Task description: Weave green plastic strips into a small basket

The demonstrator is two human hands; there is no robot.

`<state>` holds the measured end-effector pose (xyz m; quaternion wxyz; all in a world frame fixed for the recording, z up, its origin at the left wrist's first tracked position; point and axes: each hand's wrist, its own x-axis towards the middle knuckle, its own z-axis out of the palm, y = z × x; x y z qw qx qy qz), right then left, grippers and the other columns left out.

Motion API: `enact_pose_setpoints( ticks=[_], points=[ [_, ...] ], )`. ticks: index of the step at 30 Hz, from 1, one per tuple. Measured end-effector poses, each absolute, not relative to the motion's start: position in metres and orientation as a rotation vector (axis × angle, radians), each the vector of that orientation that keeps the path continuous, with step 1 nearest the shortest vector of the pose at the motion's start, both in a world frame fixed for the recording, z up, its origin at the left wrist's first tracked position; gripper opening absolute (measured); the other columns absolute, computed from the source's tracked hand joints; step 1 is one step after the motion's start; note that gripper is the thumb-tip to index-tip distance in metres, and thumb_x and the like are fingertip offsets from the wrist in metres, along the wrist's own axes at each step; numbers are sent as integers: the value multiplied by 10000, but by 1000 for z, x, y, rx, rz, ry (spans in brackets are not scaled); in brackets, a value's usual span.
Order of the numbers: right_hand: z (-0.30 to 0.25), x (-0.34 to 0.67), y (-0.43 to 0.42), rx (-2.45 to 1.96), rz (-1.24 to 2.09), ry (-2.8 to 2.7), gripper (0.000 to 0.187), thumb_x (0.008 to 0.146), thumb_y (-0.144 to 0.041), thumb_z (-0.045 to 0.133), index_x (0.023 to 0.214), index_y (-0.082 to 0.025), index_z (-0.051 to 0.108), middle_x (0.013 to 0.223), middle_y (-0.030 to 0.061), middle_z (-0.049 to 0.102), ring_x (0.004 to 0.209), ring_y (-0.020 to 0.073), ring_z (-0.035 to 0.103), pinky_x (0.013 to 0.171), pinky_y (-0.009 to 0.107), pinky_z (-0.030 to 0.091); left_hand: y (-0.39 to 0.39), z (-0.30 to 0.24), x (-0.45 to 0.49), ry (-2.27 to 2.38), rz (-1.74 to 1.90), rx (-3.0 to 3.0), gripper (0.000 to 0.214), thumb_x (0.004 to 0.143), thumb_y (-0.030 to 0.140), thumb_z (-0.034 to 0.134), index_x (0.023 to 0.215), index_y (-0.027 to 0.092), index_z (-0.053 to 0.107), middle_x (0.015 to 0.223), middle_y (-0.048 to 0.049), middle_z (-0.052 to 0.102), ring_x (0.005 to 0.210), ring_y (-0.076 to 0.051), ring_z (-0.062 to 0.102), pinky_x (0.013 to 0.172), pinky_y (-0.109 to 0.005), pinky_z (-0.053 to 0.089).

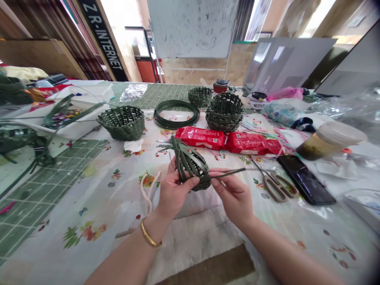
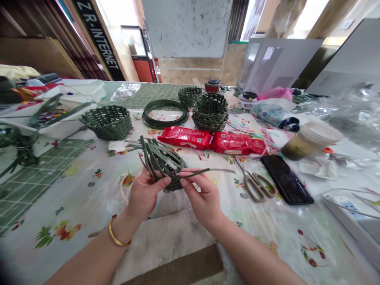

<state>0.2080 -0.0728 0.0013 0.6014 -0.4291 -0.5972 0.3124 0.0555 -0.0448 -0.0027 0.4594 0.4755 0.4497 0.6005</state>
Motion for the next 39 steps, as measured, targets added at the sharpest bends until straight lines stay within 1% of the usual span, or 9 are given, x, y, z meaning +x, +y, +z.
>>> enact_pose_setpoints(
  ticks=[2,8,12,17,21,26,29,33,39],
  points=[
    [-3,208,-73,-1023,681,-1424,200,826,-186,593,987,-275,672,1077,38,613,1044,186,558,898,347,453,-43,-3,52,1091,1513,1159,140,611,266,770,685,176,692,884,-40,670,878,-200,621,819,-340,507],
    [-13,205,-73,-1025,1082,-1209,94,815,-292,626,884,-252,678,829,3,686,782,144,619,752,306,494,-45,-8,48,1100,1495,1216,102,613,234,777,658,190,695,867,-23,652,835,-174,605,788,-312,511],
    [-9,203,-71,-967,1179,-1035,81,760,-313,683,799,-245,701,720,-16,690,675,123,613,678,280,510,-46,-7,51,978,1460,1176,90,618,209,777,656,198,696,847,-1,648,805,-142,595,777,-280,509],
    [-4,205,-68,-1007,1234,-988,129,720,-347,707,750,-222,707,645,-9,672,614,122,602,624,272,507,-43,-6,47,879,1312,1103,113,610,225,784,661,181,694,709,11,658,671,-122,594,673,-268,521],
    [1,209,-71,-1068,1169,-1092,126,713,-340,714,740,-218,706,672,1,681,623,135,610,610,279,498,-41,-6,39,901,1265,1308,120,606,245,789,688,201,712,744,-13,665,714,-158,611,706,-314,519],
    [10,216,-74,-1029,1101,-1332,83,783,-301,655,809,-242,706,722,-4,685,672,152,624,648,308,502,-40,-1,33,951,1247,1668,117,623,246,780,732,239,737,962,-54,660,1026,-251,567,893,-391,472],
    [17,220,-75,-1003,1076,-1469,70,796,-263,644,822,-245,706,753,-5,691,697,148,618,655,296,496,-40,1,30,928,1235,1759,134,624,246,779,751,250,739,1031,-55,646,1133,-271,508,951,-413,444],
    [17,223,-74,-931,1074,-1485,72,789,-238,651,829,-259,707,763,-14,692,701,141,617,642,277,497,-41,-1,30,950,1245,1713,128,611,253,787,727,238,734,1027,-57,648,1128,-275,515,942,-418,454],
    [8,221,-73,-813,943,-1530,204,810,-147,614,951,-280,676,825,0,677,757,146,620,663,294,514,-46,-2,36,940,1356,1408,107,613,261,782,686,211,722,910,-55,670,967,-251,599,839,-388,513]
  ],
)
